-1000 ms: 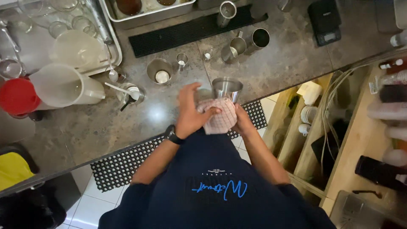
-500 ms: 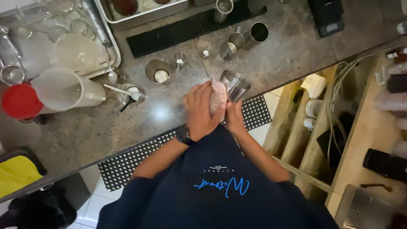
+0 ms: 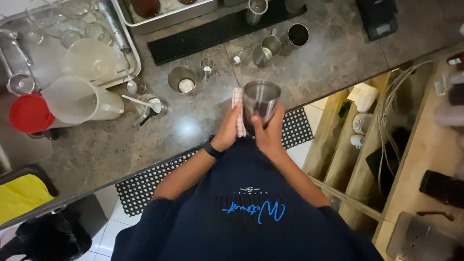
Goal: Cleaning and wiping down metal pitchers at a coffee shop counter.
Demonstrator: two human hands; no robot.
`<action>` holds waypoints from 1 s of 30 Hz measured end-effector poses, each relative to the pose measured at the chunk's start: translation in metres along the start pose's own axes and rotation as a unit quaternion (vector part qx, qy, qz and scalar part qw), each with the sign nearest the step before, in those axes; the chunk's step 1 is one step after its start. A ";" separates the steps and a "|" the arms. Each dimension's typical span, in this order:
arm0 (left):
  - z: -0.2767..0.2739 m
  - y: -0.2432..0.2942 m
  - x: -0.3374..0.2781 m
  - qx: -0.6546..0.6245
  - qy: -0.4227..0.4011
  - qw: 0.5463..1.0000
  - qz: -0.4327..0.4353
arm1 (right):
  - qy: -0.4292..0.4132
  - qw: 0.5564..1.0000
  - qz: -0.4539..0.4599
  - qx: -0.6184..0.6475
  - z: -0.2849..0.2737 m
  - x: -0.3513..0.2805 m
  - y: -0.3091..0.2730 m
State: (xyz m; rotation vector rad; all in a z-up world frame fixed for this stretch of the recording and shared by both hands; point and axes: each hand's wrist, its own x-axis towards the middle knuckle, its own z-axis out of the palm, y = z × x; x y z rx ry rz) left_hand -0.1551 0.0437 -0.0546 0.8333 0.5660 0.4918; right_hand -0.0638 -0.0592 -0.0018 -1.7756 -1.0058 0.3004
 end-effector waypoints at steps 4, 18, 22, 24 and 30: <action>0.030 0.067 -0.030 0.054 0.064 0.994 -0.075 | -0.024 0.999 -0.024 0.017 -0.001 0.015 -0.009; 0.021 0.042 -0.047 0.318 -0.158 0.875 0.328 | -0.019 0.979 0.146 0.140 -0.005 0.008 0.042; 0.017 0.046 -0.022 0.350 -0.121 0.856 0.360 | -0.040 0.976 0.181 0.112 -0.001 -0.005 0.041; 0.024 0.062 -0.009 0.310 -0.064 0.862 0.396 | -0.050 0.986 0.104 0.120 0.012 -0.014 0.053; 0.039 0.075 -0.031 0.304 -0.071 0.901 0.301 | -0.038 0.980 0.135 0.141 0.021 -0.021 0.070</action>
